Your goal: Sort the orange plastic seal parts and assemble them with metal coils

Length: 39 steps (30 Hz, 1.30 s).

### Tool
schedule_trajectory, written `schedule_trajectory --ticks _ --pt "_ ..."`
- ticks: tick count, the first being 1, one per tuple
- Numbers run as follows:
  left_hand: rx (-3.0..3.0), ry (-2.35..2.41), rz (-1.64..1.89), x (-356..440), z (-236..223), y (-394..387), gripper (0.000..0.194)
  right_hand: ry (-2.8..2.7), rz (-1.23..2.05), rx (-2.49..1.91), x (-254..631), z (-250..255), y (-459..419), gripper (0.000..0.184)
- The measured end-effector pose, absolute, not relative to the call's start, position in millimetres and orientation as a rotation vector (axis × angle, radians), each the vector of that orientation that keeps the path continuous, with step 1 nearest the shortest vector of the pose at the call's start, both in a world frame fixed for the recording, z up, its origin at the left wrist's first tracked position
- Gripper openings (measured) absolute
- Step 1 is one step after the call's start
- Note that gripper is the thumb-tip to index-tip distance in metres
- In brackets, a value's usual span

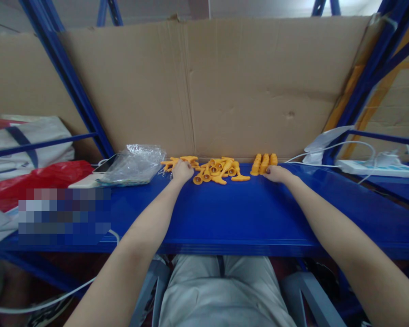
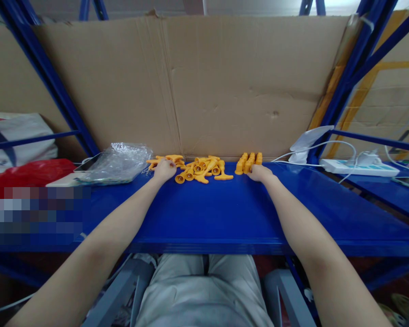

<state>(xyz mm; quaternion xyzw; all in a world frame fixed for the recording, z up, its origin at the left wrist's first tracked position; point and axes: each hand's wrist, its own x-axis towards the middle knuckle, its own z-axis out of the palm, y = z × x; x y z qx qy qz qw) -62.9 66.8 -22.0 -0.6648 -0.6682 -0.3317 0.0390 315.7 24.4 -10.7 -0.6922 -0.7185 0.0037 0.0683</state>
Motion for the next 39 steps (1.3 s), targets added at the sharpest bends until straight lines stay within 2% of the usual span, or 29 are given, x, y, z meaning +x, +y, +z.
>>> schedule_trajectory --ticks 3,9,12,16,18,21,27,33,39 --pt "-2.019 -2.072 -0.994 -59.1 -19.1 62.1 0.018 -2.099 0.002 -2.281 308.4 -3.7 17.0 0.040" --pt "-2.024 -2.058 -0.964 -50.6 -11.9 52.7 0.022 -2.124 -0.019 -2.393 292.5 7.0 5.4 0.045" --pt "-2.042 -1.985 -0.893 -44.4 -10.5 50.5 0.023 -2.172 -0.010 -2.307 282.5 5.3 4.2 0.047" --pt "-2.178 -2.001 -0.816 -35.1 -13.1 50.4 0.014 -2.171 -0.132 -2.060 259.5 3.9 -3.1 0.058" --pt "-2.244 -2.052 -0.804 -31.8 -15.7 51.4 0.008 -2.173 -0.256 -2.031 247.0 6.6 -10.0 0.053" --pt "-2.288 -2.114 -0.841 -30.3 -17.8 53.9 0.004 -2.295 -0.214 -2.047 233.9 13.3 -20.2 0.041" --pt "-2.389 -2.202 -0.974 -35.9 -17.9 59.1 0.023 -2.331 -0.205 -2.019 229.3 20.7 -28.3 0.032" --pt "-2.381 -2.210 -1.316 -36.6 -22.1 59.3 0.030 -2.308 -0.175 -2.017 227.9 21.1 -30.2 0.031" --pt "-2.292 -2.239 -0.611 -23.3 -5.4 42.9 0.014 -2.355 -0.257 -2.043 226.2 20.6 -31.4 0.037"
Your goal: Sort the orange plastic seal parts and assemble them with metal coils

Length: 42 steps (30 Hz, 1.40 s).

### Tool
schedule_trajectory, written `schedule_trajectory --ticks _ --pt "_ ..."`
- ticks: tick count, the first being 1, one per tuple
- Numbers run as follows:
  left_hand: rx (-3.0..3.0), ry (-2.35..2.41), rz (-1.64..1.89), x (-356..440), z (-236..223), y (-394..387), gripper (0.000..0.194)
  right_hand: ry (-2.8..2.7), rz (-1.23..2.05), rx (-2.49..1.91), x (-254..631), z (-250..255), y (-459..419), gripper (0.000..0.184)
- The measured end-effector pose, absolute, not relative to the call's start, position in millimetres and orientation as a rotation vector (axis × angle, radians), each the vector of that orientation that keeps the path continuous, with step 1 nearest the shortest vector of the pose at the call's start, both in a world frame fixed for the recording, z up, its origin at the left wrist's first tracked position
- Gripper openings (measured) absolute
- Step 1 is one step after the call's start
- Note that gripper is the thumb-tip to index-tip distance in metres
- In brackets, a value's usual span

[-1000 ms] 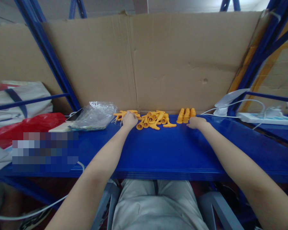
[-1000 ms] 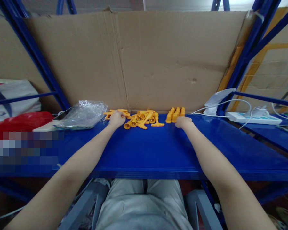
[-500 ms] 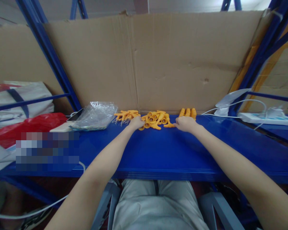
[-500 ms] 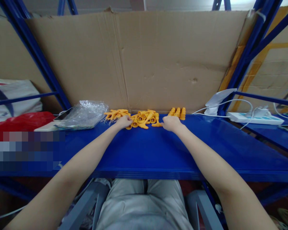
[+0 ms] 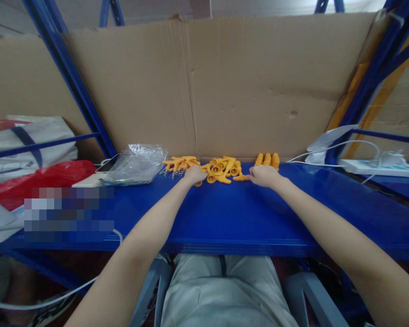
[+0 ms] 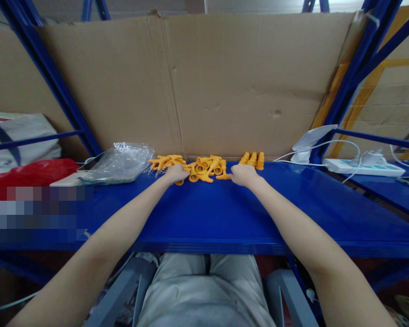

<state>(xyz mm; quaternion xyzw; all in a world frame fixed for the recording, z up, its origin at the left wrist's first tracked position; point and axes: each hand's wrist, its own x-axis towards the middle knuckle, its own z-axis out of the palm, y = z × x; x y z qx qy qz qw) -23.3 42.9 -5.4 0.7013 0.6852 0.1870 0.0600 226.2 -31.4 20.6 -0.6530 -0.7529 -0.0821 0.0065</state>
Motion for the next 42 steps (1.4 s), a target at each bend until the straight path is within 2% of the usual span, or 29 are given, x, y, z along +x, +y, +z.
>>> schedule_trajectory --ticks 3,6,12,16,24,32,39,42 --pt "2.153 2.168 0.456 -18.7 3.9 33.0 0.026 -2.366 -0.300 -2.064 225.3 21.9 -33.4 0.038" --pt "2.185 2.207 0.512 -19.2 8.6 26.6 0.033 -2.372 -0.316 -2.055 224.5 23.4 -35.2 0.039" --pt "2.225 2.258 0.686 -25.7 12.9 22.4 0.030 -2.354 -0.351 -1.984 221.2 24.6 -38.0 0.036" --pt "2.254 2.193 0.924 -27.8 16.7 21.9 0.030 -2.348 -0.362 -1.898 218.3 22.6 -38.4 0.036" --pt "2.461 1.611 1.292 -6.2 7.3 15.6 0.031 -2.376 -0.458 -1.497 215.6 12.8 -29.5 0.036" --pt "2.710 1.059 1.341 17.0 -6.9 4.7 0.024 -2.402 -0.248 -1.079 212.8 2.2 -23.6 0.042" --pt "2.567 0.851 1.432 20.9 -15.3 10.5 0.021 -2.299 -0.080 -0.992 209.1 -1.7 -26.2 0.043" --pt "2.597 0.790 1.436 21.5 -16.6 12.0 0.028 -2.262 0.010 -0.997 210.4 -5.0 -23.6 0.046"
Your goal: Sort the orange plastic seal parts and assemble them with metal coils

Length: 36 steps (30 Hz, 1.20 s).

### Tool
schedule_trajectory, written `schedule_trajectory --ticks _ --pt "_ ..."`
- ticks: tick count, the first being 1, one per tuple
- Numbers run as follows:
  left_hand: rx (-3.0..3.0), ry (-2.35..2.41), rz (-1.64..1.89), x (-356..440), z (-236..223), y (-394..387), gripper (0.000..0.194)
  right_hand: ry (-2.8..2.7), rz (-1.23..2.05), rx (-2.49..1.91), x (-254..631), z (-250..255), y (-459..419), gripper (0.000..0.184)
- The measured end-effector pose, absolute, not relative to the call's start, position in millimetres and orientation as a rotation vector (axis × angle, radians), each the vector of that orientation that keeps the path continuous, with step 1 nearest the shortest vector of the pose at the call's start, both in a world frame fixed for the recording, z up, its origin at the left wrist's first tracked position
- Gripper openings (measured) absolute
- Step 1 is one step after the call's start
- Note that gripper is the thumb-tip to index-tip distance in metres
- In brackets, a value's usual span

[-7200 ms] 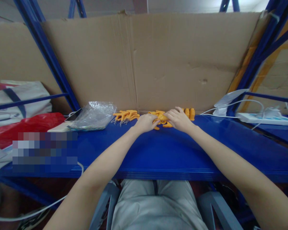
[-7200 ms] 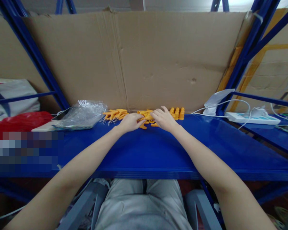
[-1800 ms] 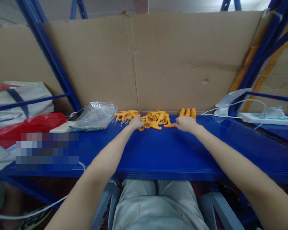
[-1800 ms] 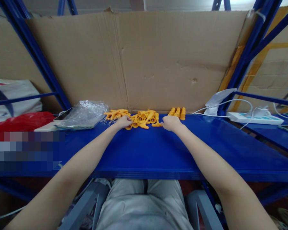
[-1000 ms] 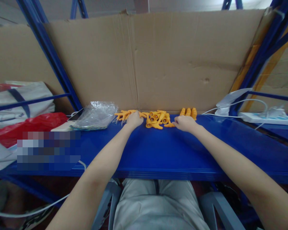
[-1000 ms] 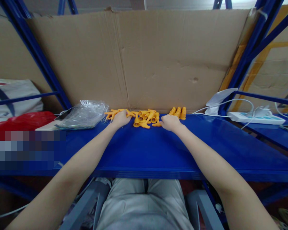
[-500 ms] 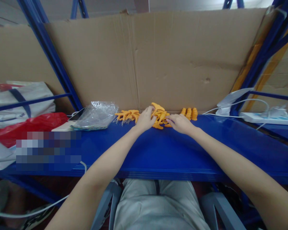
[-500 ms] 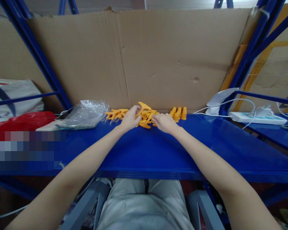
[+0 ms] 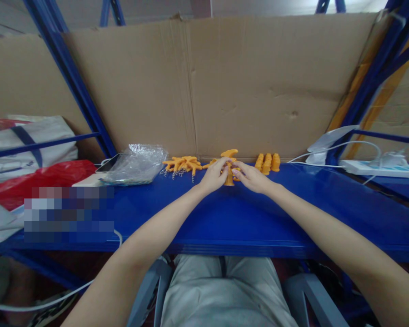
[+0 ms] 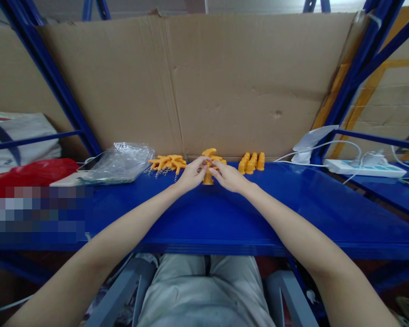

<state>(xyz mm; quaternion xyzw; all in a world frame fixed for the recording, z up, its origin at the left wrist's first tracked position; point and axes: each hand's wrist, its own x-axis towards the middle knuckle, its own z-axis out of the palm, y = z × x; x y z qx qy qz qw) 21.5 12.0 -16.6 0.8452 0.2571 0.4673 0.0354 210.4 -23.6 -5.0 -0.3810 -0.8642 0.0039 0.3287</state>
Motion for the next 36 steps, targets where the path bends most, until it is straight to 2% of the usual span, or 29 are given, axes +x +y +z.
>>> schedule_trajectory --ticks 5,12,17,20,24,31,36 --pt "2.690 0.807 1.380 23.1 -17.0 10.0 0.042 -2.230 0.093 -0.925 212.8 -10.4 -17.9 0.049" --pt "2.930 1.000 1.248 18.6 -8.5 2.1 0.032 -2.171 0.142 -0.950 210.6 -7.2 -16.4 0.036" --pt "3.139 1.167 1.134 15.2 4.1 -6.2 0.027 -1.958 0.522 -0.894 212.9 -7.8 -9.1 0.034" --pt "3.250 1.184 1.119 14.9 10.6 -10.7 0.024 -1.843 0.737 -0.852 214.5 -7.4 -8.1 0.040" --pt "3.357 1.088 1.119 14.1 13.2 -11.0 0.021 -1.786 0.850 -0.835 215.0 -5.3 -11.1 0.047" --pt "3.429 0.878 1.090 10.7 9.9 -1.1 0.022 -1.881 0.704 -0.846 215.4 -7.2 -10.4 0.044" --pt "3.428 0.925 0.912 8.2 7.6 1.2 0.018 -2.068 0.347 -0.911 217.7 -5.8 -12.0 0.031"
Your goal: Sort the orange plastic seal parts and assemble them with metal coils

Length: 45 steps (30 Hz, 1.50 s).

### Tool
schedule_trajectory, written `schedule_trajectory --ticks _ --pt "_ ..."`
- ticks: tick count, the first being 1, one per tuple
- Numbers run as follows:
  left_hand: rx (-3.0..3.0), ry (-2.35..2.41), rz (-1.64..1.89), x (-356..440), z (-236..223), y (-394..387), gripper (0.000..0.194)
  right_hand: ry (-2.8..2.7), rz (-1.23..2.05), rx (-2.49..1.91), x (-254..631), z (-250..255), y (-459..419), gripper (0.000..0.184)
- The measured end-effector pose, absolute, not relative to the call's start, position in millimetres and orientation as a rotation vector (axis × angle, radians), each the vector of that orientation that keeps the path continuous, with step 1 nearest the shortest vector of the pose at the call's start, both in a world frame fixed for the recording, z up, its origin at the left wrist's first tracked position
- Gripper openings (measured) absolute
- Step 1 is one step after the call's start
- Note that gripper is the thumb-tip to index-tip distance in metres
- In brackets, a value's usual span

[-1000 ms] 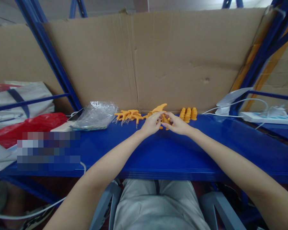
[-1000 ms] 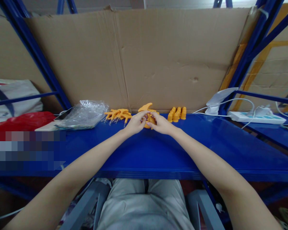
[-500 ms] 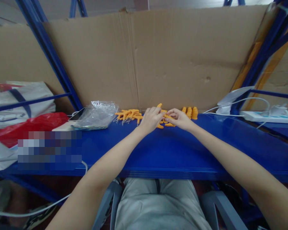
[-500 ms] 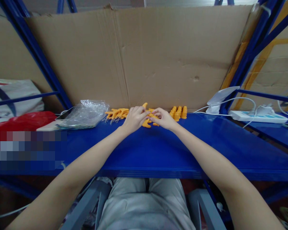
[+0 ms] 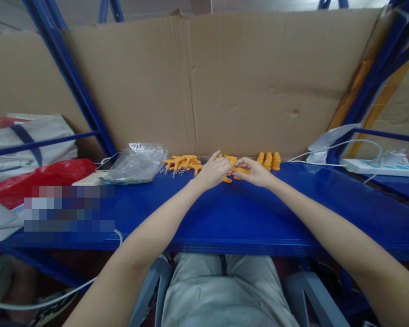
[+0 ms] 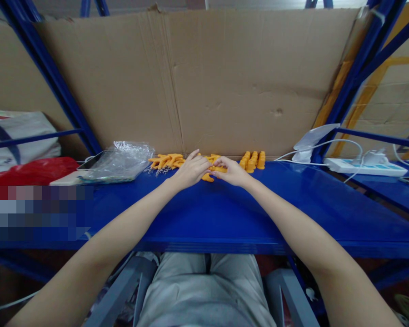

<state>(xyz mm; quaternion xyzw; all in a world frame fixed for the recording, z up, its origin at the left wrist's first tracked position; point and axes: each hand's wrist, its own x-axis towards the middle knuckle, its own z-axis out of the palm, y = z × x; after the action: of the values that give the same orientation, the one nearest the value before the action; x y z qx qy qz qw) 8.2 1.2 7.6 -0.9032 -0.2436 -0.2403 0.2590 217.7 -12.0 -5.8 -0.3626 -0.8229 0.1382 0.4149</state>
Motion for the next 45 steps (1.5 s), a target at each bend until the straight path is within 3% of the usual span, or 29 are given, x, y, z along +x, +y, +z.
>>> schedule_trajectory --ticks 4,23,29,37,45 --pt "-2.492 -0.726 -0.624 8.8 5.6 -1.9 0.021 -2.299 0.052 -1.038 219.4 0.7 -17.7 0.030" --pt "-2.874 -0.988 -0.825 5.6 4.4 13.1 0.020 -2.547 -0.579 -1.185 205.5 16.1 -34.6 0.024" --pt "-2.858 -0.990 -0.754 5.1 7.7 8.6 0.020 -2.522 -0.551 -1.179 205.6 17.3 -36.5 0.023" --pt "-2.608 -0.809 -0.658 10.8 9.8 -11.4 0.018 -2.487 -0.214 -1.172 214.8 10.4 -27.7 0.025" --pt "-2.670 -0.882 -0.737 10.1 16.9 -6.1 0.017 -2.470 -0.621 -1.231 204.5 15.0 -33.7 0.023"
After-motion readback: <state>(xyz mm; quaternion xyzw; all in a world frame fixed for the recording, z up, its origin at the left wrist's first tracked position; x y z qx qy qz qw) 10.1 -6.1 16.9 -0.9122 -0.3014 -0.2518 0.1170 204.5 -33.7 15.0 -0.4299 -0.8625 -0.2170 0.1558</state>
